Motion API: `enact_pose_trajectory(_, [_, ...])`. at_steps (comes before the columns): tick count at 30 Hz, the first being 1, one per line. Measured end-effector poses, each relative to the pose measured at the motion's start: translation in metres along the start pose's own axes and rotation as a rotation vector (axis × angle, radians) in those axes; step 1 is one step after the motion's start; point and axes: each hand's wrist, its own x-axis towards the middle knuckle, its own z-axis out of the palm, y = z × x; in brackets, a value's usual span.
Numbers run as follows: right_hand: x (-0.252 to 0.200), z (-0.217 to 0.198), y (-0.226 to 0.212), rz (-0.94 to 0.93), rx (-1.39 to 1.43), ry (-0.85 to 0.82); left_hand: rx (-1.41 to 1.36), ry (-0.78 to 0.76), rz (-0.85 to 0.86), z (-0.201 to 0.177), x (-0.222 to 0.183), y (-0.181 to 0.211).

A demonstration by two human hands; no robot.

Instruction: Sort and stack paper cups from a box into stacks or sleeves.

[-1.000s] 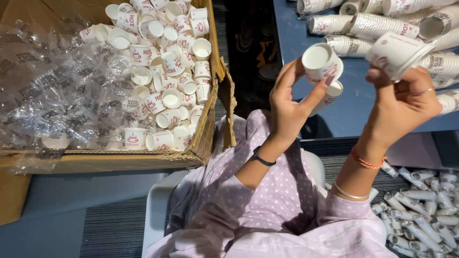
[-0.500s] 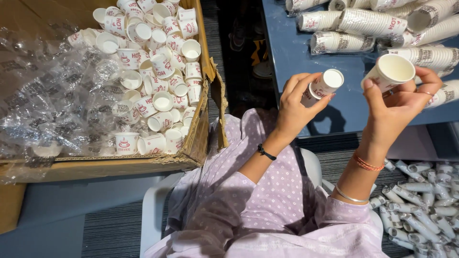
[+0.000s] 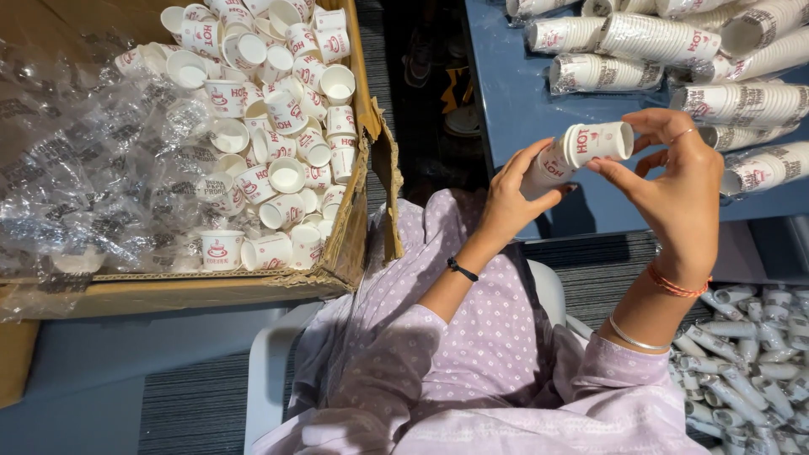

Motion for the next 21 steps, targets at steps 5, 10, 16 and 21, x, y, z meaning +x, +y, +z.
enact_pose_trajectory(5, [0.017, -0.003, -0.032, 0.026, -0.211, -0.115, 0.036, -0.056, -0.033, 0.003, -0.008, -0.014])
enact_pose_trajectory(10, [0.014, 0.002, -0.024, -0.019, -0.142, -0.094, 0.059, -0.094, -0.056, 0.002, -0.011, -0.016])
enact_pose_trajectory(16, [0.021, 0.026, -0.071, -0.209, -0.169, 0.031, 0.134, -0.108, -0.074, 0.006, -0.013, -0.019])
enact_pose_trajectory(21, [0.046, 0.095, -0.117, -0.394, 0.107, -0.215, 0.269, -0.094, 0.131, 0.049, -0.015, -0.102])
